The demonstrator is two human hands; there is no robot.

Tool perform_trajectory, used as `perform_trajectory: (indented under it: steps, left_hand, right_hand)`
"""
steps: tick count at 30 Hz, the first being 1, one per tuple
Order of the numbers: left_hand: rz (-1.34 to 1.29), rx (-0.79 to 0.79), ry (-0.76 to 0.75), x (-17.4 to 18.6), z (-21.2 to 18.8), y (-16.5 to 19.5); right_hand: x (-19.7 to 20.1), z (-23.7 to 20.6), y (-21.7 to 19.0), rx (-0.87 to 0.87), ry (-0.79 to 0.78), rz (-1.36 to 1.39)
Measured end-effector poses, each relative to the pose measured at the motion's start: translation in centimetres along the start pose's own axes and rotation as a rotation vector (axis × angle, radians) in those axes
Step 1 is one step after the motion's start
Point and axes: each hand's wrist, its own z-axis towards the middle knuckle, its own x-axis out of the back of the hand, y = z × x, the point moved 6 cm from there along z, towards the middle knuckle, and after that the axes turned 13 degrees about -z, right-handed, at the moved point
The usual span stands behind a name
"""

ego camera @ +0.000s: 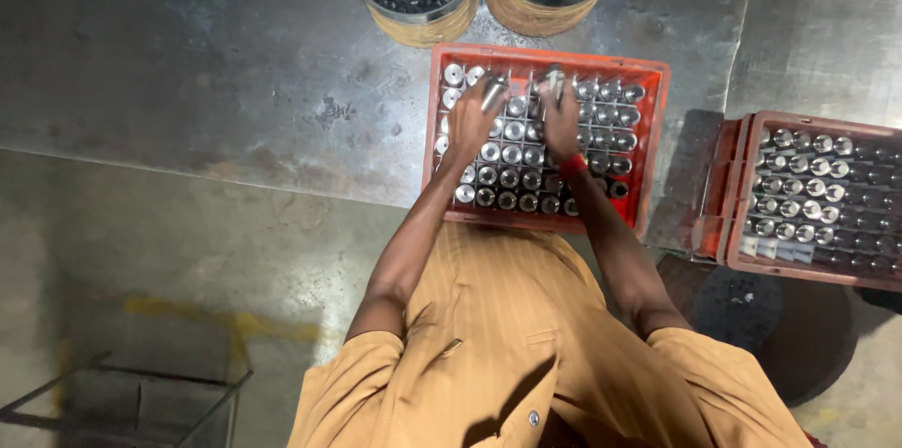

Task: The person stands at a metal workbench and handles small metal cup-shaped components from a red grid tray, picking them up, dipping some into buckets of dark granular material, and arranging the components back into the tray cells one at a time.

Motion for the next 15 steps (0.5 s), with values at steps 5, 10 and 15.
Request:
perform_trajectory:
  steps: [5,10,15]
  left_hand:
    - [0.167,-0.531,0.107,0.5,-2.5,2.5]
    - [0.297,-0.127,0.080,0.2,-2.7,0.7]
    - [0.695,-0.282,0.148,-1.2,-1.7,2.5]
  right_hand:
    - [-0.6,-2.3,-3.2,0.609,0.151,-0.826]
    - [-0.4,-3.5,-3.3,0.639,0.186,-0.802]
    - [-2.4,-2.6,-3.1,0.557,0.078,-0.976]
